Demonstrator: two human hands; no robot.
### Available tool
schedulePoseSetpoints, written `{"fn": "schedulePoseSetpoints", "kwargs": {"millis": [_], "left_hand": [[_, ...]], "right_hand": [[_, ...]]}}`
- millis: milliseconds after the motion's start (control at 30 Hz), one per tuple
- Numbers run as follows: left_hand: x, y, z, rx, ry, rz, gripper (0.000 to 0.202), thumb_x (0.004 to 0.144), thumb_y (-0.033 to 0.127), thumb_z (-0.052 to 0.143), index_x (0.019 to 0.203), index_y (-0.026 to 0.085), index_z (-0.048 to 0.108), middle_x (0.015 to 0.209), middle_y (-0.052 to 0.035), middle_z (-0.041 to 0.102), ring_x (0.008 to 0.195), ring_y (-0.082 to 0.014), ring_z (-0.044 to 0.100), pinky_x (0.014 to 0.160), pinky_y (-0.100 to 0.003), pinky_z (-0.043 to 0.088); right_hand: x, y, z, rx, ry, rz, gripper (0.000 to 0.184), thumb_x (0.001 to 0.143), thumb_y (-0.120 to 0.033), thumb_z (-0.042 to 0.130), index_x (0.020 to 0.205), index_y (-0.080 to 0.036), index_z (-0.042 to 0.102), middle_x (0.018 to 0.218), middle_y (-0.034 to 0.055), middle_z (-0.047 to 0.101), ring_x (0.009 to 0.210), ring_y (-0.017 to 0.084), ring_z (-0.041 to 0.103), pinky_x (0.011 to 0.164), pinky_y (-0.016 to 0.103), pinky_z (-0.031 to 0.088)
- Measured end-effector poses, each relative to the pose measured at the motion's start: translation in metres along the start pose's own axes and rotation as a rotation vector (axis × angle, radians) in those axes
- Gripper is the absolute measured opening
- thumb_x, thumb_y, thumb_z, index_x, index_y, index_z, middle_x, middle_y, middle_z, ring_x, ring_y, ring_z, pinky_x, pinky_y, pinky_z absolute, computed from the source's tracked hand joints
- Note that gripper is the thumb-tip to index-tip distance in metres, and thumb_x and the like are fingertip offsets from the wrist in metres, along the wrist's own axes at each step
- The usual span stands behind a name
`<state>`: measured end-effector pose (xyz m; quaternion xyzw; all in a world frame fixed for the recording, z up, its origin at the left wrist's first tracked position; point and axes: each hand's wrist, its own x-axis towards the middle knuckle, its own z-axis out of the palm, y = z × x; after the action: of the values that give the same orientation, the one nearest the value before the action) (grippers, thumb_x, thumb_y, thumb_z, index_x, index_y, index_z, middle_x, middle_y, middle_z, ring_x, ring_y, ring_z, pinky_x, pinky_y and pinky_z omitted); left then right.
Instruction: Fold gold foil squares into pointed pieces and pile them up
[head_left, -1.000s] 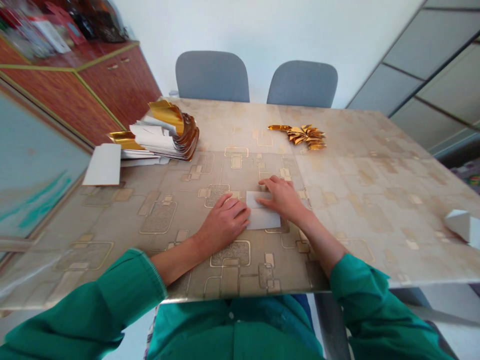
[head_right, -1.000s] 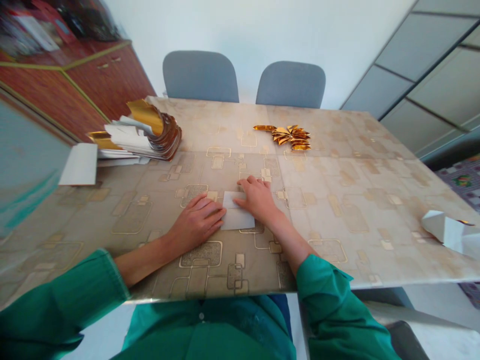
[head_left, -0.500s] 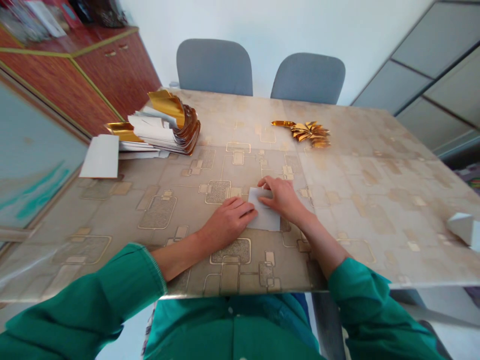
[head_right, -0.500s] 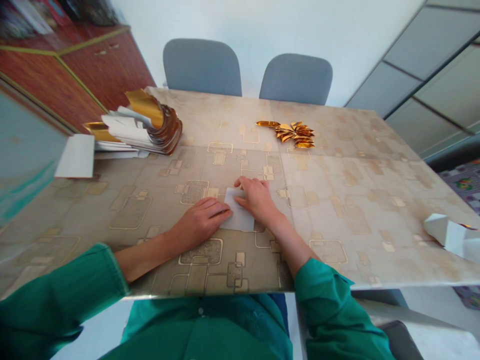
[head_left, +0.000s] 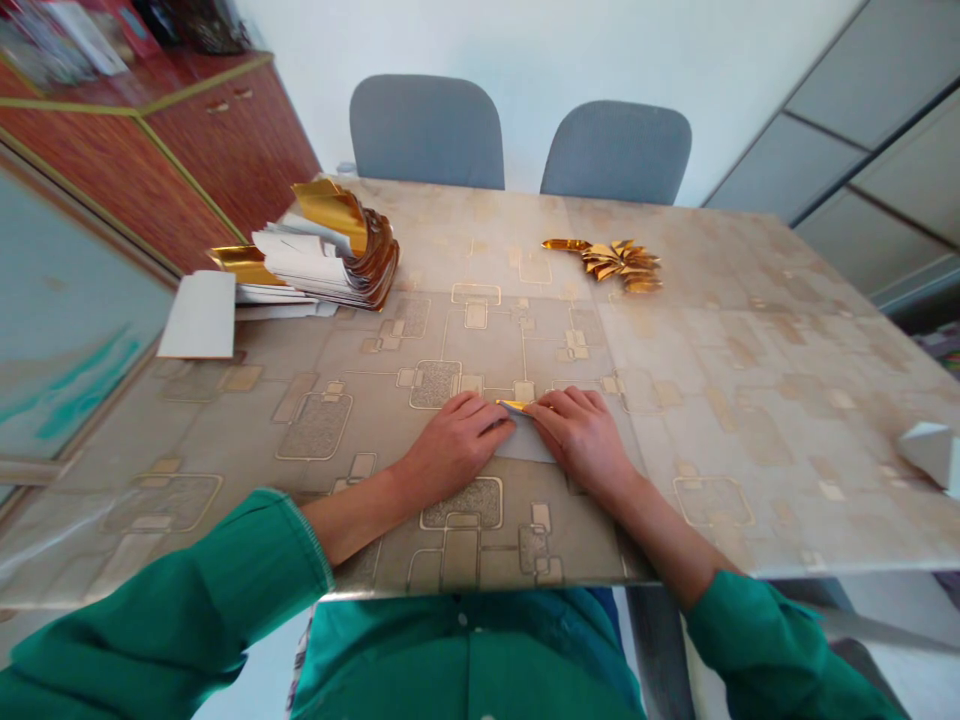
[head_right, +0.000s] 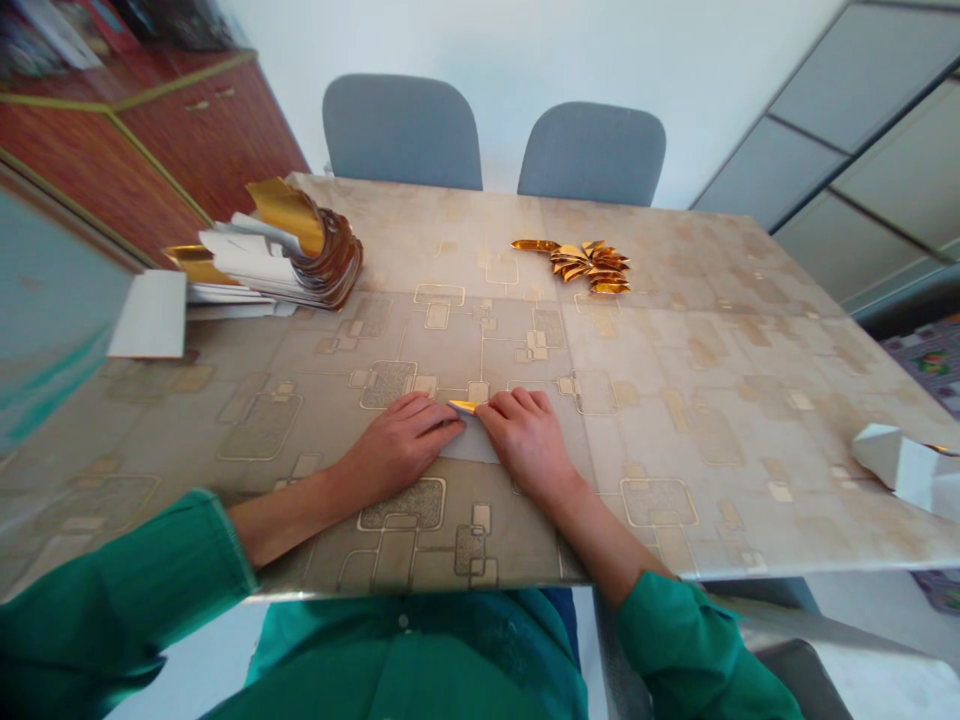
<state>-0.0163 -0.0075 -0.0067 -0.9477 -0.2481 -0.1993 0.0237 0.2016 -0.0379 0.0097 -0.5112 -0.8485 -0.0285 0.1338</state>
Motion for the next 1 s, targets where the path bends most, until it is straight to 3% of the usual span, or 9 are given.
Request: {"fn": "schedulePoseSetpoints", "kwargs": {"millis": [167, 233, 300, 400, 567, 800, 1000], "left_hand": [[0.001, -0.001, -0.007, -0.021, 0.023, -0.026, 0.025, 0.1, 0.019, 0.043, 0.101, 0.016, 0.067, 0.102, -0.0079, 0.067, 0.096, -0.0197, 0.06, 0.093, -0.038, 0.048], [0.002, -0.004, -0.009, -0.019, 0.059, -0.068, 0.021, 0.098, 0.02, 0.047, 0.101, 0.014, 0.067, 0.108, -0.0102, 0.067, 0.104, -0.022, 0.059, 0.097, -0.039, 0.047], [0.002, -0.007, -0.009, -0.004, 0.067, -0.085, 0.026, 0.096, 0.018, 0.049, 0.117, 0.013, 0.063, 0.124, -0.0126, 0.063, 0.119, -0.0246, 0.054, 0.107, -0.044, 0.04], [0.001, -0.013, -0.004, 0.008, -0.012, -0.034, 0.04, 0.097, 0.015, 0.046, 0.136, 0.015, 0.053, 0.139, -0.0109, 0.057, 0.131, -0.0229, 0.049, 0.114, -0.045, 0.033], [-0.004, -0.02, 0.006, 0.006, -0.093, 0.035, 0.034, 0.1, 0.016, 0.045, 0.131, 0.019, 0.058, 0.136, -0.0094, 0.061, 0.128, -0.02, 0.054, 0.112, -0.044, 0.032], [-0.003, -0.019, 0.002, 0.055, -0.108, 0.032, 0.031, 0.102, 0.019, 0.045, 0.13, 0.022, 0.058, 0.137, -0.0063, 0.061, 0.125, -0.021, 0.055, 0.114, -0.048, 0.027], [-0.005, -0.017, 0.0, 0.033, -0.119, 0.136, 0.033, 0.101, 0.015, 0.046, 0.131, 0.019, 0.057, 0.139, -0.0074, 0.059, 0.131, -0.0229, 0.05, 0.112, -0.046, 0.03]], "right_hand": [[-0.007, -0.003, 0.0, 0.001, 0.005, -0.003, 0.022, 0.098, -0.024, 0.052, 0.113, -0.022, 0.068, 0.104, 0.0071, 0.07, 0.093, 0.022, 0.056, 0.081, 0.035, 0.037], [-0.008, -0.002, 0.001, 0.005, 0.0, -0.007, 0.022, 0.098, -0.023, 0.052, 0.113, -0.022, 0.068, 0.104, 0.0068, 0.07, 0.093, 0.022, 0.056, 0.08, 0.034, 0.038], [-0.008, -0.002, 0.001, 0.008, -0.007, -0.008, 0.022, 0.098, -0.023, 0.052, 0.113, -0.021, 0.068, 0.105, 0.0067, 0.07, 0.092, 0.022, 0.055, 0.08, 0.034, 0.038], [-0.007, -0.003, 0.001, 0.012, -0.008, 0.0, 0.023, 0.099, -0.024, 0.051, 0.113, -0.021, 0.069, 0.104, 0.0071, 0.07, 0.093, 0.022, 0.055, 0.082, 0.034, 0.039], [-0.01, -0.004, -0.001, 0.0, 0.016, 0.029, 0.026, 0.1, -0.032, 0.048, 0.113, -0.022, 0.068, 0.108, 0.0066, 0.071, 0.097, 0.022, 0.055, 0.092, 0.038, 0.035], [-0.025, -0.004, -0.001, -0.059, 0.07, 0.124, 0.029, 0.1, -0.033, 0.05, 0.12, -0.021, 0.065, 0.119, 0.0073, 0.069, 0.104, 0.025, 0.055, 0.105, 0.046, 0.025], [-0.013, 0.005, -0.002, -0.057, 0.044, 0.103, 0.026, 0.1, -0.03, 0.048, 0.118, -0.023, 0.066, 0.119, 0.0071, 0.068, 0.111, 0.026, 0.05, 0.108, 0.048, 0.022]]}}
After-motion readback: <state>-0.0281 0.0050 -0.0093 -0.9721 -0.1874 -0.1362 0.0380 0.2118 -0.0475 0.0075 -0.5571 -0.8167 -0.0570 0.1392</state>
